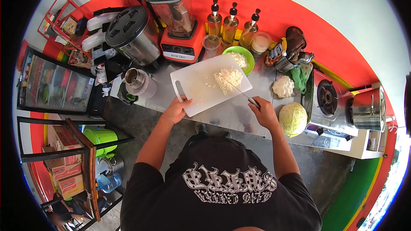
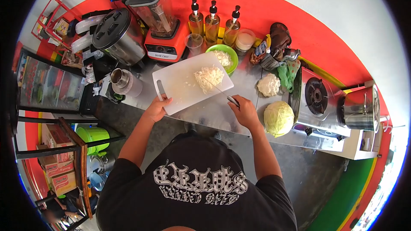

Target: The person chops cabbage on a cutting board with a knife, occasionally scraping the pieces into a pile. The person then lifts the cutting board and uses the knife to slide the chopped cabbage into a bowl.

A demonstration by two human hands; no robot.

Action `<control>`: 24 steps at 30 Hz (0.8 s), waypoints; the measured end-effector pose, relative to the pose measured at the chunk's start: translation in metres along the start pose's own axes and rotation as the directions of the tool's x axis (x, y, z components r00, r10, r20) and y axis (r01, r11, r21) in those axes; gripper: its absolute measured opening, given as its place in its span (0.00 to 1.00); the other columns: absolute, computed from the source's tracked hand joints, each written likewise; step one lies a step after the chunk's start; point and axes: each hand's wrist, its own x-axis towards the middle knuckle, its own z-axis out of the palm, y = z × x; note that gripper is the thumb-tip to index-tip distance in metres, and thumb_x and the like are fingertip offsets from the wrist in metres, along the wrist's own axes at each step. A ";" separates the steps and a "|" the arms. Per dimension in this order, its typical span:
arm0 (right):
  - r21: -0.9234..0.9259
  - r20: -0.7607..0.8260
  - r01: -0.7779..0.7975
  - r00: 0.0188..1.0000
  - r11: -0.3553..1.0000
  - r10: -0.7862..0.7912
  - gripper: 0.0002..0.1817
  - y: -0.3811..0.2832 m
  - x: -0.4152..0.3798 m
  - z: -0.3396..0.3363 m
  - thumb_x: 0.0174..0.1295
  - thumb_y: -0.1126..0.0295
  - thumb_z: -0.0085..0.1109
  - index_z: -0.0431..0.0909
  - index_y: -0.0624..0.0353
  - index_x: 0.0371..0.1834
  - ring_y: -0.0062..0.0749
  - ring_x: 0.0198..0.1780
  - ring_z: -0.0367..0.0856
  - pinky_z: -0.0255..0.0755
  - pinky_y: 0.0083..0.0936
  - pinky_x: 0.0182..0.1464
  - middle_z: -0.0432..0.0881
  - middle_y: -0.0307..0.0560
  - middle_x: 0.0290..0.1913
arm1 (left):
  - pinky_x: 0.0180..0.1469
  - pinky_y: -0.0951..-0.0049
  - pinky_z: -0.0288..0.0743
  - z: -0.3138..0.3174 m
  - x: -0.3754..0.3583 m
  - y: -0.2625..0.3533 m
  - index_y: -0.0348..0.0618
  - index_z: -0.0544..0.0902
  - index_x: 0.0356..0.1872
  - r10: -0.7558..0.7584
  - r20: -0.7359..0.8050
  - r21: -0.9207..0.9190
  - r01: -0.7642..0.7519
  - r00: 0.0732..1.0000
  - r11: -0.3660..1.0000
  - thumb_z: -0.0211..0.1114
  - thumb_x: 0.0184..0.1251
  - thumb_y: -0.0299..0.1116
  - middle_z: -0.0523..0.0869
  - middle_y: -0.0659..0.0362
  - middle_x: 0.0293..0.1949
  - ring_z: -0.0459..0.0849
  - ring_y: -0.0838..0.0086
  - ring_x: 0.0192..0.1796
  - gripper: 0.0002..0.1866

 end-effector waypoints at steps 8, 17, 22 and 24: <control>-0.091 -0.118 -0.023 0.993 0.996 0.013 0.13 0.015 -0.014 -0.012 0.68 0.63 0.65 0.83 0.60 0.48 0.57 0.38 0.83 0.76 0.44 0.42 0.86 0.57 0.38 | 0.61 0.68 0.79 0.012 0.016 -0.005 0.35 0.81 0.56 0.071 0.001 -0.089 -0.070 0.997 0.994 0.67 0.72 0.26 0.87 0.57 0.52 0.86 0.71 0.55 0.15; -0.189 -0.119 -0.073 0.992 0.979 0.052 0.13 0.019 -0.005 -0.016 0.67 0.62 0.65 0.84 0.59 0.47 0.57 0.40 0.84 0.76 0.45 0.43 0.86 0.57 0.39 | 0.59 0.71 0.80 0.007 0.024 -0.004 0.34 0.80 0.57 0.051 0.000 -0.086 -0.051 0.999 0.995 0.67 0.72 0.26 0.87 0.57 0.52 0.86 0.73 0.54 0.16; -0.203 -0.092 -0.097 0.993 0.974 0.080 0.13 0.023 0.010 -0.014 0.67 0.61 0.65 0.85 0.58 0.48 0.58 0.41 0.84 0.76 0.46 0.43 0.87 0.58 0.39 | 0.62 0.70 0.79 0.004 0.028 0.002 0.34 0.80 0.59 0.014 0.003 -0.072 -0.014 1.000 0.997 0.66 0.72 0.27 0.87 0.57 0.54 0.86 0.72 0.56 0.17; -0.250 -0.095 -0.123 0.990 0.960 0.102 0.14 0.021 0.016 -0.013 0.67 0.60 0.65 0.85 0.58 0.48 0.58 0.42 0.84 0.76 0.46 0.44 0.87 0.59 0.39 | 0.64 0.69 0.78 0.002 0.031 0.003 0.34 0.78 0.61 0.031 0.000 -0.083 -0.031 1.000 0.996 0.68 0.72 0.28 0.86 0.56 0.56 0.85 0.72 0.58 0.20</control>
